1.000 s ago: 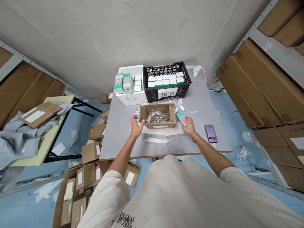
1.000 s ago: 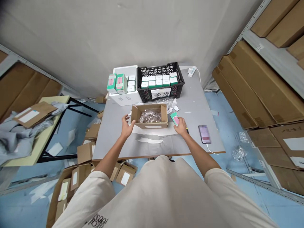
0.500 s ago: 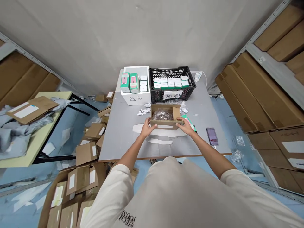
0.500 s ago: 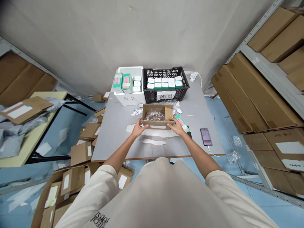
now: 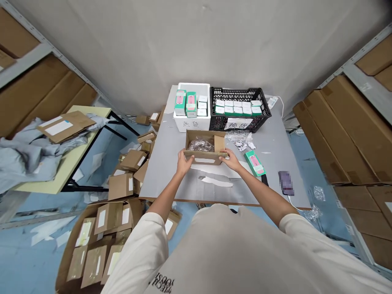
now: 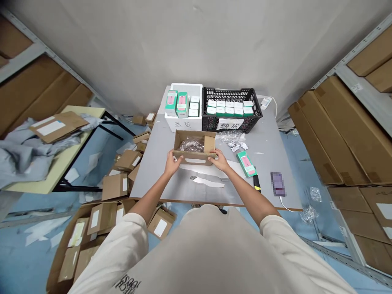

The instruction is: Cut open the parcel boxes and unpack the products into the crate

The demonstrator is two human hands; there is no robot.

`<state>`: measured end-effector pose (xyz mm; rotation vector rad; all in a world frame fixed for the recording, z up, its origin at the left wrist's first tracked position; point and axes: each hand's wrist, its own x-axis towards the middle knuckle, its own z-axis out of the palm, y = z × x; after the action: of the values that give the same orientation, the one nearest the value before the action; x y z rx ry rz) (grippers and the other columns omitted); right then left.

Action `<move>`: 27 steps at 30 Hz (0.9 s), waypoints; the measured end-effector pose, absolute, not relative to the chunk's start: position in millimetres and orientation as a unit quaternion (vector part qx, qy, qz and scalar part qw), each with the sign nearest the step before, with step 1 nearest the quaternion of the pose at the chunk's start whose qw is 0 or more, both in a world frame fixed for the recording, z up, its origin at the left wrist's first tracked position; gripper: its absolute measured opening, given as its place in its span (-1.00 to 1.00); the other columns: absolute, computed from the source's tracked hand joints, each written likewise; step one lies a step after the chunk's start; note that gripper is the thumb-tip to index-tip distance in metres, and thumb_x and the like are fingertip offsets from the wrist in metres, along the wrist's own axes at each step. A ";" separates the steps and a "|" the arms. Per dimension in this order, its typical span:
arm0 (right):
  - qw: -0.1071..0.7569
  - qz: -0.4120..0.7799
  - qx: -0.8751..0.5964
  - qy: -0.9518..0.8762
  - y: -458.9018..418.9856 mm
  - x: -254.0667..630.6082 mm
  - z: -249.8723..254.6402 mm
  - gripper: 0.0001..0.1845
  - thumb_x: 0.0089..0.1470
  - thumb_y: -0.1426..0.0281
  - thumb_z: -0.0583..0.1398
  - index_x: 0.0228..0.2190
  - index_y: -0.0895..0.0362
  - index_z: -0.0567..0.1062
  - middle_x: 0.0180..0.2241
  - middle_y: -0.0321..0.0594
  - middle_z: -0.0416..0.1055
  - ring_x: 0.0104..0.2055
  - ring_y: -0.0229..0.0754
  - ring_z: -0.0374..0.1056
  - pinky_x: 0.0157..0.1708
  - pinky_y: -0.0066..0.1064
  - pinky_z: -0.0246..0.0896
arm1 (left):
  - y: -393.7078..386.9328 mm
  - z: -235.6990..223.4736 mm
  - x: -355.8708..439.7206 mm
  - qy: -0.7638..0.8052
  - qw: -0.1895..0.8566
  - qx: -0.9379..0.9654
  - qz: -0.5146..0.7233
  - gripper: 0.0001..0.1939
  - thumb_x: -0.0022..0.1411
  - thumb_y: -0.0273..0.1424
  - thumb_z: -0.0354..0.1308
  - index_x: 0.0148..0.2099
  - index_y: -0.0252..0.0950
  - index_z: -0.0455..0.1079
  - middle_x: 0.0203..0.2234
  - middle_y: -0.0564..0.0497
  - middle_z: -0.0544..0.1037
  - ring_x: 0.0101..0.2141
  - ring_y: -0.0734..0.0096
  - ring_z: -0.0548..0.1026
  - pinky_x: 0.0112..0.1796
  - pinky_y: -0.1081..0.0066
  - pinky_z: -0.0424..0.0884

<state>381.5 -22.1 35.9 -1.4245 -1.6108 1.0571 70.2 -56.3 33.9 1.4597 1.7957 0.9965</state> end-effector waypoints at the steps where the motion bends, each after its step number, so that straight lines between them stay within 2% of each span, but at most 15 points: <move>1: 0.365 0.412 -0.549 -0.629 -17.4 369.6 34.3 -0.51 -0.08 0.04 0.39 -0.14 0.01 0.58 0.19 -0.03 0.34 0.35 0.11 0.18 0.37 -0.03 0.05 | -55.8 34.6 61.0 0.693 0.285 0.548 0.372 -0.34 0.27 -0.17 0.20 0.35 -0.19 0.15 0.25 -0.22 0.27 0.26 0.10 0.31 0.20 0.11 0.34; 5: 0.378 0.412 -0.543 -0.627 0.2 328.2 28.8 -0.49 -0.08 -0.03 0.37 -0.18 0.03 0.57 0.19 -0.02 0.35 0.35 0.10 0.18 0.40 -0.04 -0.03 | -51.4 40.2 29.5 0.737 0.233 0.535 0.343 -0.33 0.24 -0.22 0.21 0.35 -0.23 0.18 0.19 -0.25 0.32 0.23 0.00 0.33 0.27 -0.02 0.22; 10: 0.367 0.411 -0.547 -0.630 14.7 295.9 26.9 -0.47 -0.05 -0.11 0.33 -0.23 0.03 0.58 0.16 -0.01 0.39 0.34 0.14 0.17 0.40 0.03 -0.02 | -50.6 54.9 5.6 0.753 0.217 0.520 0.340 -0.21 0.27 -0.25 0.15 0.47 -0.16 -0.03 0.28 -0.27 0.32 0.27 -0.11 0.30 0.24 -0.18 0.20; 12: 0.362 0.407 -0.541 -0.641 16.4 289.6 26.9 -0.50 -0.02 -0.12 0.31 -0.28 0.03 0.58 0.14 -0.02 0.42 0.33 0.12 0.18 0.39 0.02 0.00 | -54.9 64.5 1.9 0.764 0.187 0.520 0.333 -0.16 0.29 -0.29 0.12 0.51 -0.20 -0.12 0.35 -0.30 0.23 0.34 -0.15 0.20 0.25 -0.21 0.17; 14: 0.355 0.400 -0.538 -0.652 16.0 285.9 26.5 -0.54 0.00 -0.10 0.30 -0.33 0.03 0.57 0.13 -0.04 0.43 0.33 0.10 0.20 0.38 -0.01 0.03 | -60.6 75.1 1.8 0.758 0.121 0.550 0.329 -0.13 0.30 -0.33 0.09 0.54 -0.28 -0.20 0.44 -0.34 0.03 0.41 -0.16 0.04 0.29 -0.21 0.08; 16: 0.348 0.394 -0.537 -0.660 14.5 282.7 25.5 -0.56 0.02 -0.08 0.30 -0.34 0.03 0.57 0.15 -0.05 0.42 0.33 0.08 0.21 0.37 -0.02 0.04 | -65.6 84.4 4.9 0.705 0.088 0.632 0.308 -0.18 0.32 -0.37 0.05 0.54 -0.27 -0.15 0.48 -0.28 -0.05 0.45 -0.10 -0.07 0.35 -0.17 -0.06; 18: 0.343 0.393 -0.535 -0.664 13.3 278.1 24.1 -0.57 0.04 -0.07 0.29 -0.33 0.03 0.57 0.17 -0.04 0.41 0.33 0.07 0.21 0.37 -0.03 0.05 | -68.3 89.7 10.1 0.643 0.088 0.712 0.267 -0.26 0.33 -0.39 0.04 0.51 -0.23 0.01 0.48 -0.21 -0.02 0.46 -0.06 -0.08 0.38 -0.14 -0.13; 20: 0.344 0.396 -0.534 -0.664 13.2 271.4 22.6 -0.58 0.03 -0.06 0.29 -0.34 0.04 0.56 0.18 -0.05 0.40 0.34 0.07 0.21 0.36 -0.03 0.05 | -68.9 89.9 15.6 0.608 0.102 0.752 0.236 -0.28 0.31 -0.41 0.05 0.48 -0.24 0.08 0.47 -0.21 0.03 0.46 -0.06 -0.05 0.39 -0.13 -0.17; 24: 0.347 0.412 -0.521 -0.662 15.3 256.4 19.1 -0.63 0.01 -0.01 0.31 -0.35 0.03 0.55 0.17 -0.09 0.42 0.33 0.09 0.21 0.36 0.02 0.05 | -68.7 82.8 22.8 0.610 0.114 0.756 0.209 -0.23 0.26 -0.44 0.08 0.49 -0.26 0.07 0.45 -0.24 0.08 0.46 -0.10 -0.06 0.39 -0.22 -0.33; 27: 0.353 0.439 -0.505 -0.654 15.1 256.7 15.6 -0.63 -0.02 0.08 0.33 -0.22 0.03 0.56 0.21 -0.09 0.38 0.30 0.07 0.26 0.34 0.00 0.10 | -69.2 82.1 27.6 0.620 0.109 0.750 0.204 -0.19 0.25 -0.45 0.09 0.51 -0.28 0.01 0.47 -0.26 0.02 0.47 -0.12 -0.12 0.38 -0.26 -0.39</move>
<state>256.7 15.1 15.6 -1.3071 -1.6907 1.1354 27.6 -69.2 82.1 2.2051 1.8218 0.5983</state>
